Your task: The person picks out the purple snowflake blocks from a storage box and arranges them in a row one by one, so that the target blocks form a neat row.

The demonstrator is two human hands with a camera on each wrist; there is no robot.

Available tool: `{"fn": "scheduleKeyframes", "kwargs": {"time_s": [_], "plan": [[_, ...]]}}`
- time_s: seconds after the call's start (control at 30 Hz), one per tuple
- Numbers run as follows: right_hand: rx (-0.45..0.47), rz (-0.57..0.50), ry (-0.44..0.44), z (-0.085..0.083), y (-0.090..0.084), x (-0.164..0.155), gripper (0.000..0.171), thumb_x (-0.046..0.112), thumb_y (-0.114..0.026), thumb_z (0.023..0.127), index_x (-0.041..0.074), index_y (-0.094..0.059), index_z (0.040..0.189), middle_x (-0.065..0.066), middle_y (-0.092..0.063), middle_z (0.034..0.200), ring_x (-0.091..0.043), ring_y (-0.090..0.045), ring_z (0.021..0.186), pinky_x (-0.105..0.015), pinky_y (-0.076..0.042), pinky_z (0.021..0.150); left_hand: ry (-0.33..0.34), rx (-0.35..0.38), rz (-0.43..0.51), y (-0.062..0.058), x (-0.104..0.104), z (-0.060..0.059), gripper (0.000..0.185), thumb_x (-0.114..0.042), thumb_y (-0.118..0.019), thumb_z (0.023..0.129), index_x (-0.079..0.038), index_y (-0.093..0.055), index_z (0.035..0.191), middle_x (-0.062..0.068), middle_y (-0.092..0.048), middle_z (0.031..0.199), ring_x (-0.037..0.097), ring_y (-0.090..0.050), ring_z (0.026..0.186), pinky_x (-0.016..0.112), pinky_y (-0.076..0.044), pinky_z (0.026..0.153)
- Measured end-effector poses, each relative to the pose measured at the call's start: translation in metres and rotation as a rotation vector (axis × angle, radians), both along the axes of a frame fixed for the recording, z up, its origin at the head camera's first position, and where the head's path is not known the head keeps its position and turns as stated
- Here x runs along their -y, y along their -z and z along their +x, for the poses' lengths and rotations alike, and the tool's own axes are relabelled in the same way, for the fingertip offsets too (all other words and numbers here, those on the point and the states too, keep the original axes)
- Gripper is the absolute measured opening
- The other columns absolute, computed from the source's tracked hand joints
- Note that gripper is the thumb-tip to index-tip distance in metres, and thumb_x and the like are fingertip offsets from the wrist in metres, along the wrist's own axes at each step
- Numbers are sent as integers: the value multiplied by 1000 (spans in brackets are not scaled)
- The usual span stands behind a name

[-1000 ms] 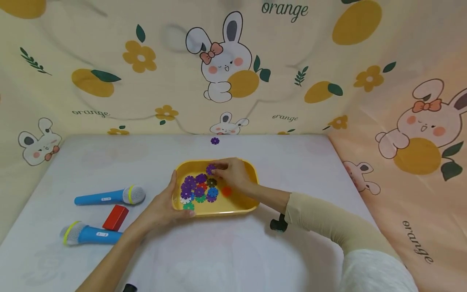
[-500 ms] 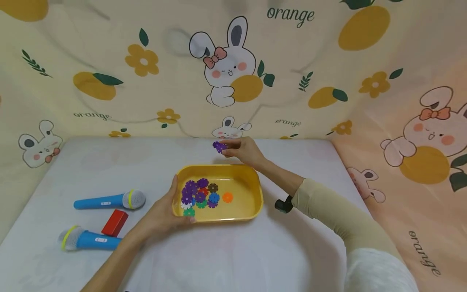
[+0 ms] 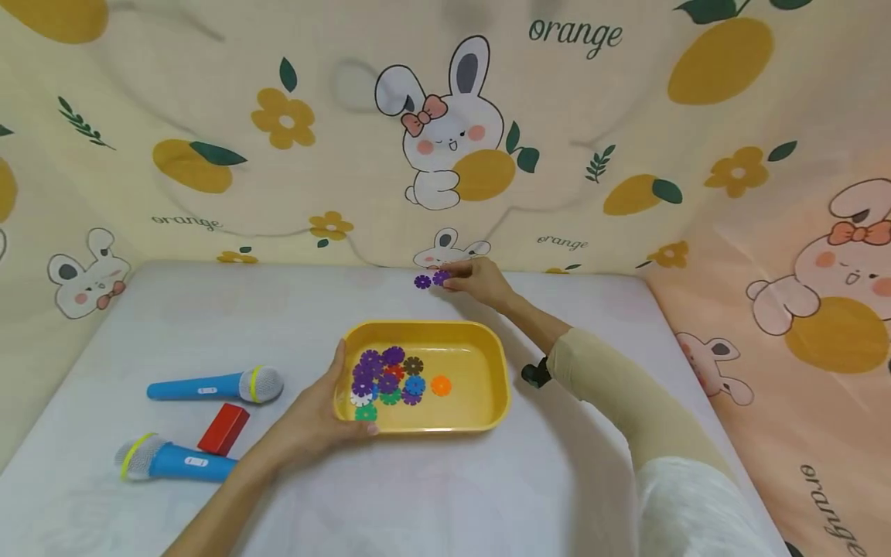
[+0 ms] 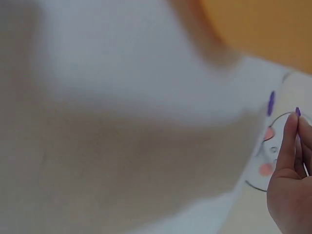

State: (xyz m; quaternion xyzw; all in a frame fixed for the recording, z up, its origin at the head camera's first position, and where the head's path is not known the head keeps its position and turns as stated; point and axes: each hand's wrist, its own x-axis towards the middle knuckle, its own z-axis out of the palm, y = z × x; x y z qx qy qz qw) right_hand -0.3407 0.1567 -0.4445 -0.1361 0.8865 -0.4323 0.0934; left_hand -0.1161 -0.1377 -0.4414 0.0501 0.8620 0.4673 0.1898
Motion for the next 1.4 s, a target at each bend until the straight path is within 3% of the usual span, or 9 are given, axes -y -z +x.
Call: {"fn": "scheduleKeyframes", "kwargs": {"time_s": [0.2,0.37,0.5,0.73,0.87,0.97,1.07,1.3,1.4], "plan": [[-7,63,21,-13,19,-1,34,20,-75,90,9,-72,122,-12,-71,115,-20,-60,99,-25,-52,84,9,-8,-23,0,0,-1,136,-40,-90,70,-20,10,159,20,-17,163,45,-25,145,59,-29,113],[53,27,28,-20,28,4,33,19,-76,90,7,-73,120,-14,-72,108,-15,-70,77,-19,-56,70,4,-14,-33,-1,1,-2,137,-41,-90,69,-18,10,159,22,-18,162,46,-26,144,59,-31,112],[57,44,48,-21,29,5,33,20,-78,87,7,-74,117,-13,-71,96,-12,-69,65,-17,-54,65,-2,-6,-26,-1,-1,-2,136,-40,-90,69,-18,9,159,20,-18,163,46,-27,144,59,-32,111],[64,94,63,-19,26,6,33,22,-78,88,9,-74,118,-13,-73,104,-10,-68,63,-22,-55,81,4,3,-10,-2,0,1,135,-41,-89,71,-19,10,159,20,-19,163,46,-27,144,60,-33,111],[70,57,56,-15,22,6,33,22,-77,89,11,-74,120,-12,-75,93,-11,-65,63,-20,-53,73,12,-10,-5,-3,0,0,134,-40,-89,72,-18,11,159,20,-19,163,45,-27,144,60,-32,111],[94,-40,28,-8,14,5,32,20,-76,90,9,-74,120,-10,-75,85,-15,-67,68,-20,-54,67,11,-14,-2,-3,0,0,133,-38,-89,72,-18,11,159,19,-20,163,44,-28,144,58,-33,111],[126,-147,-9,3,4,5,33,20,-74,91,6,-72,121,-8,-75,97,-18,-70,77,-23,-58,72,10,-8,-8,-3,-1,-1,133,-38,-89,73,-18,11,159,19,-20,163,45,-29,144,59,-34,111],[140,-299,-77,41,-25,7,31,14,-70,94,-1,-70,121,-23,-70,109,-34,-70,90,-50,-55,89,16,-5,-25,-6,-2,-2,133,-39,-88,74,-16,12,159,22,-19,162,48,-27,143,60,-32,111],[151,-338,-103,60,-33,9,28,11,-69,94,-2,-71,118,-26,-70,108,-41,-68,93,-51,-55,89,15,1,-28,-6,-2,-2,133,-39,-88,74,-15,12,159,22,-20,162,47,-27,143,61,-32,110]]}}
